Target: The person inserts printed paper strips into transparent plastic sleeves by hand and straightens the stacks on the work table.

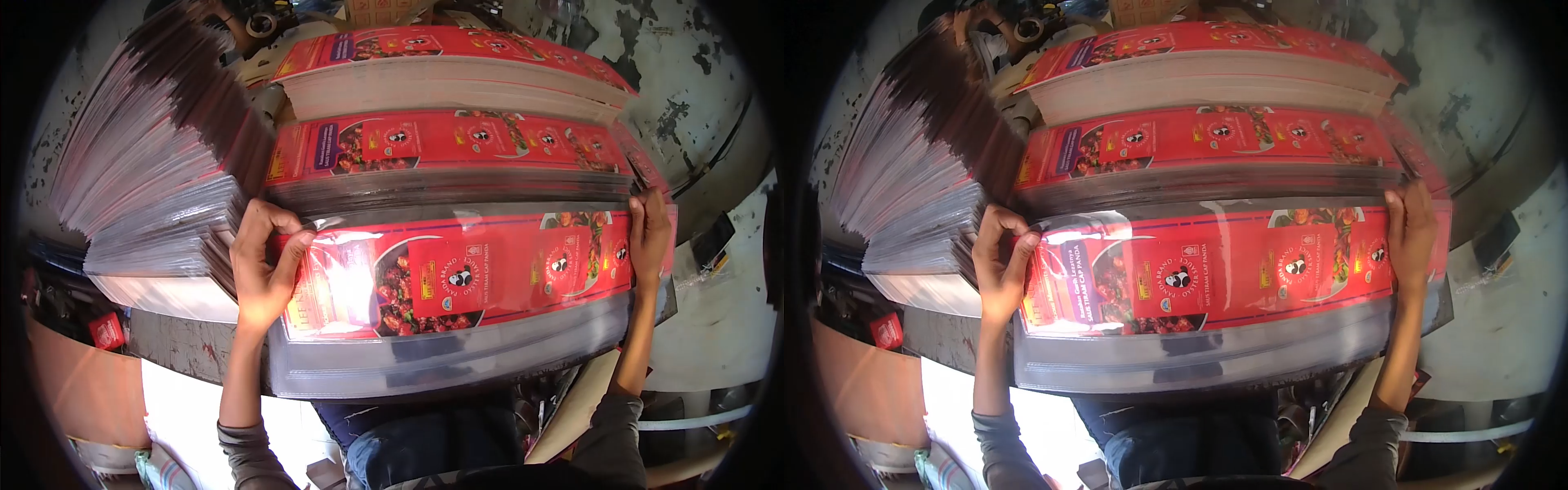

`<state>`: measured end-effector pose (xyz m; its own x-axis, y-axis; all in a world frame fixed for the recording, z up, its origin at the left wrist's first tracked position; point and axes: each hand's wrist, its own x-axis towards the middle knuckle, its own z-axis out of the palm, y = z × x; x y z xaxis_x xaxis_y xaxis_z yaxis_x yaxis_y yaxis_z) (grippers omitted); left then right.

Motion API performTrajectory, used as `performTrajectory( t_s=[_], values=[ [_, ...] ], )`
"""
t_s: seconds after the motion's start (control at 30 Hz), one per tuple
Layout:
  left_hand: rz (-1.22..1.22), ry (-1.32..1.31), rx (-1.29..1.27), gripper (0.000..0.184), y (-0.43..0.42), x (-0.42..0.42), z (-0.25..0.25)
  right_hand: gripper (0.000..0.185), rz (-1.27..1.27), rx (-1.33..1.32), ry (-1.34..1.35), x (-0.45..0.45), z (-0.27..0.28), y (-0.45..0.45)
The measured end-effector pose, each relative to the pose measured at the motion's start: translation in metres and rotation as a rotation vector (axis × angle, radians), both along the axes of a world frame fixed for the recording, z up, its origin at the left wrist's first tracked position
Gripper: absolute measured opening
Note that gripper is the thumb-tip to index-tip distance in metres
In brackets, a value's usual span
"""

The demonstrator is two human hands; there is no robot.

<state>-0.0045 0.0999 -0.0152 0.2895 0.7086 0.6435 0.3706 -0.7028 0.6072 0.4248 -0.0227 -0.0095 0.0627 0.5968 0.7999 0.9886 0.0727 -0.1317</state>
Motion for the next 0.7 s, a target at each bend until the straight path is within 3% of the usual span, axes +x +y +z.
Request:
performTrajectory(
  t_s=[0.13, 0.23, 0.4, 0.6, 0.7],
  values=[
    [0.032, -0.087, 0.133, 0.012, 0.003, -0.001, -0.006, 0.016, 0.035, -0.112, 0.02, 0.012, 0.011, -0.005],
    [0.047, -0.102, 0.203, 0.012, 0.002, -0.004, -0.003, 0.032, 0.031, -0.215, 0.081, 0.033, 0.019, -0.022],
    [0.028, -0.174, 0.267, 0.011, 0.001, -0.007, -0.004, 0.028, -0.014, -0.119, -0.019, 0.061, 0.026, -0.051],
    [0.007, -0.121, 0.326, 0.009, 0.001, -0.008, 0.0, 0.016, 0.056, 0.007, 0.27, 0.065, 0.01, -0.06],
    [0.007, -0.1, 0.307, 0.009, 0.001, -0.009, 0.001, 0.013, -0.024, 0.002, 0.218, 0.064, 0.009, -0.062]
  ],
)
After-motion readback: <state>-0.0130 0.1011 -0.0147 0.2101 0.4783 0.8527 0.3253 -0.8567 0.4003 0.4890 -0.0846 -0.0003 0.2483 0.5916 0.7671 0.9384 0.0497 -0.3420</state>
